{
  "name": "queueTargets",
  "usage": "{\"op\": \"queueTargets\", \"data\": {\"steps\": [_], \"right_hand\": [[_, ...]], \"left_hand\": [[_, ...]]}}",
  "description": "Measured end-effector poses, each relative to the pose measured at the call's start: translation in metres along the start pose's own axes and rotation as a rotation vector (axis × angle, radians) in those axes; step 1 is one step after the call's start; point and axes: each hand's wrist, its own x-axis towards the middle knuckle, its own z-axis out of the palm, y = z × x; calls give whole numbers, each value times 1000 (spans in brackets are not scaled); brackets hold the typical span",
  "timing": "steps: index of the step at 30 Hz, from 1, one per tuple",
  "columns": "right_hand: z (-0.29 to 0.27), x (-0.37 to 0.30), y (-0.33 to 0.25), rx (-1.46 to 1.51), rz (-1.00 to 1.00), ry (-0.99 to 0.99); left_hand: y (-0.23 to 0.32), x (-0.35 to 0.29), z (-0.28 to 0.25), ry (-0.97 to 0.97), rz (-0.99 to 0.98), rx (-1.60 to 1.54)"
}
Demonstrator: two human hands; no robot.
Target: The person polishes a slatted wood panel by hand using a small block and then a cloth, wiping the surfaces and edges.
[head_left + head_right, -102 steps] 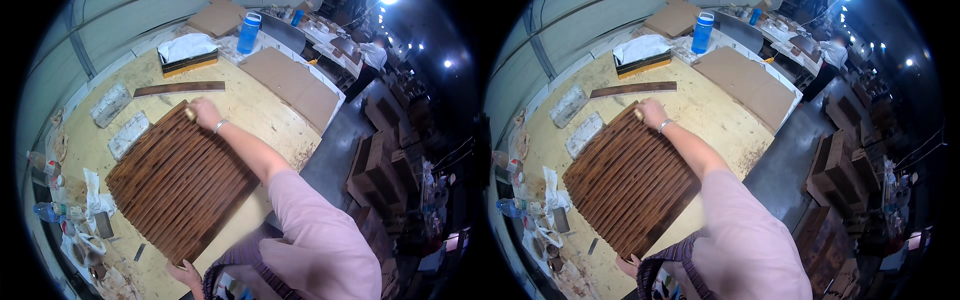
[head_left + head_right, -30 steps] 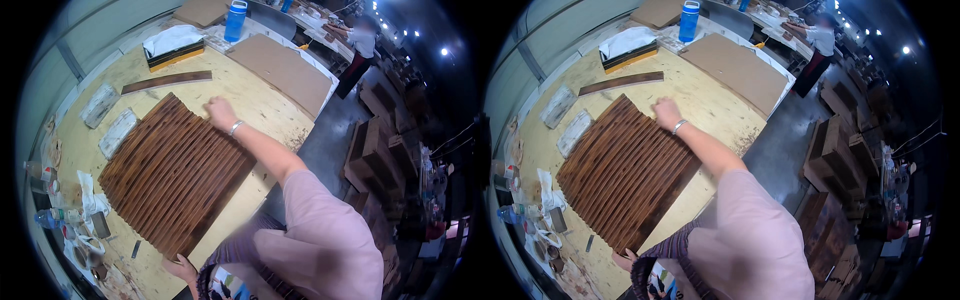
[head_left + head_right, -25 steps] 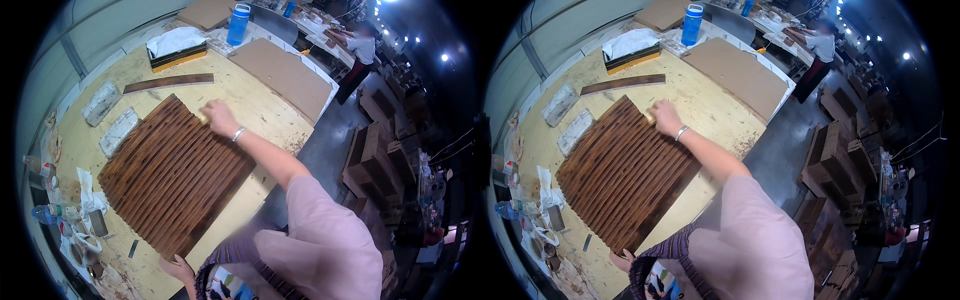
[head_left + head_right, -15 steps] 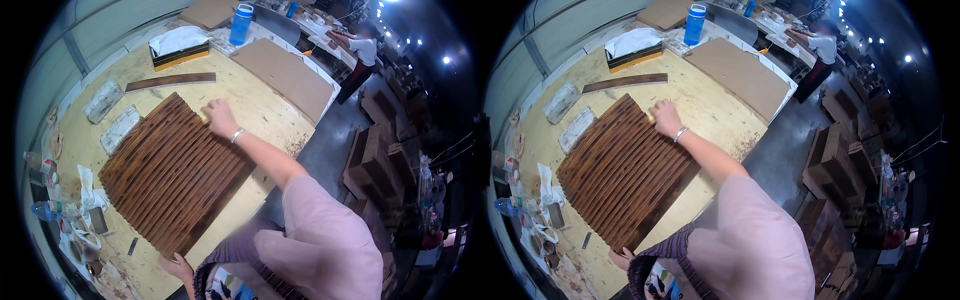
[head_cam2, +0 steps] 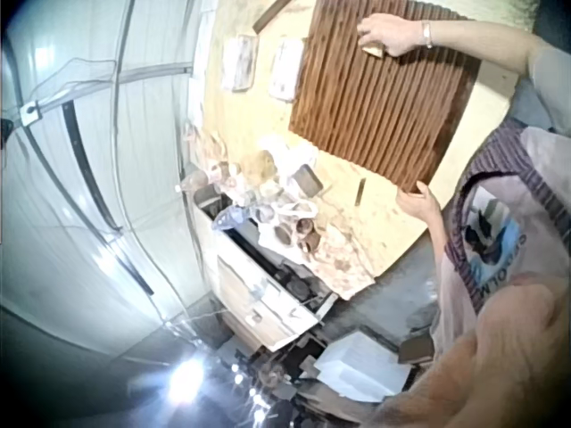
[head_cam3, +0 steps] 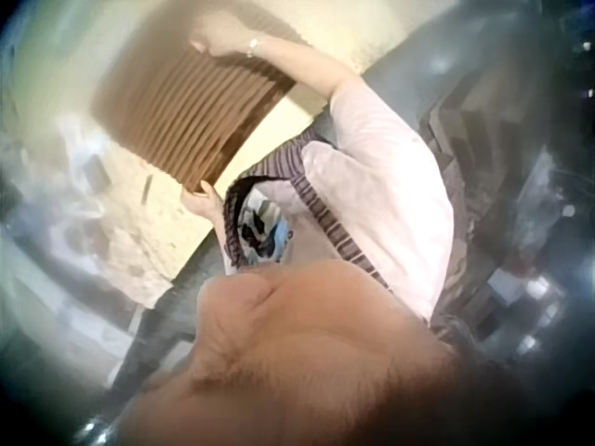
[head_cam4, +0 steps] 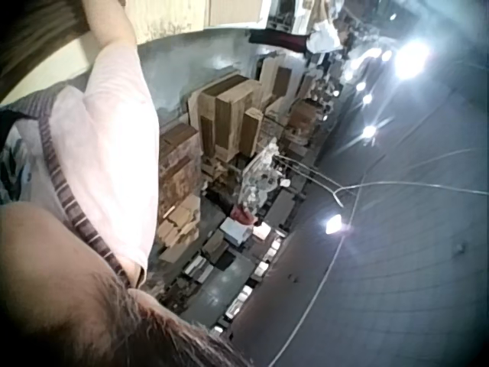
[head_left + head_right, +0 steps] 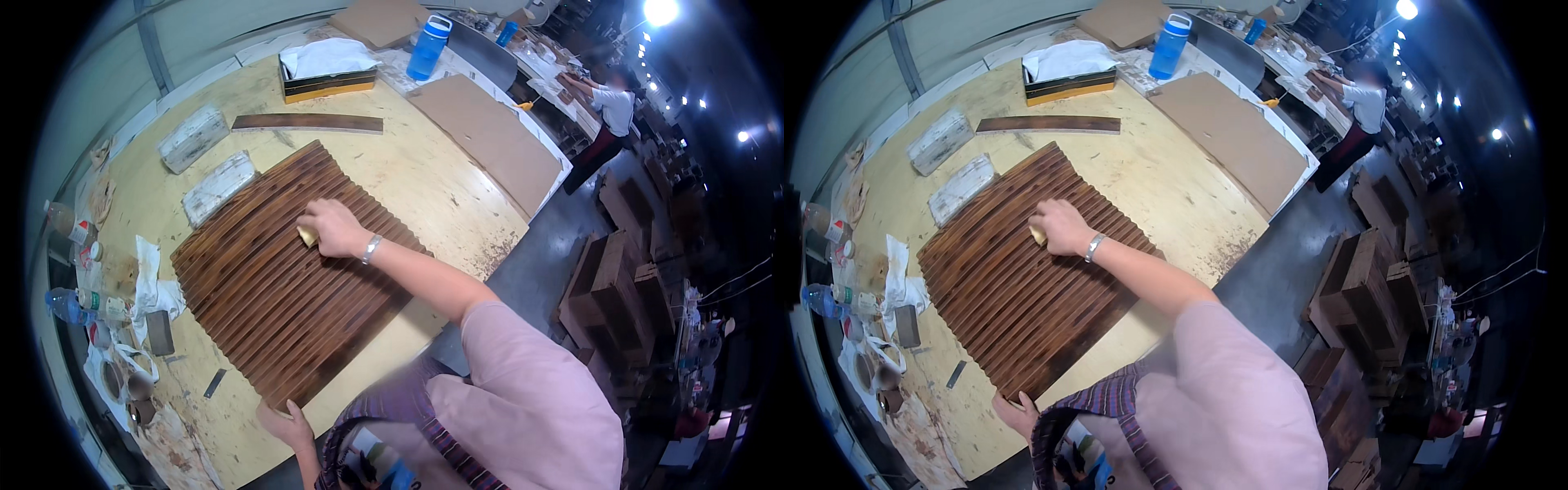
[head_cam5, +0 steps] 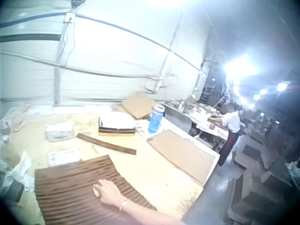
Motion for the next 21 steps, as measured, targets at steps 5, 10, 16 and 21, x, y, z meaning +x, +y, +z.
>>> {"op": "queueTargets", "data": {"steps": [5,10,16,21], "right_hand": [[4,34,-10,-134,60,364],[76,75,-94,177,-276,182],[137,111,-171,210,-488,-138],[121,163,-173,289,-174,-190]], "left_hand": [[6,-2,-6,11,-10,-23],[12,4,-8,49,73,-37],[3,5,-6,66,89,-3],[0,4,-5,103,114,4]]}}
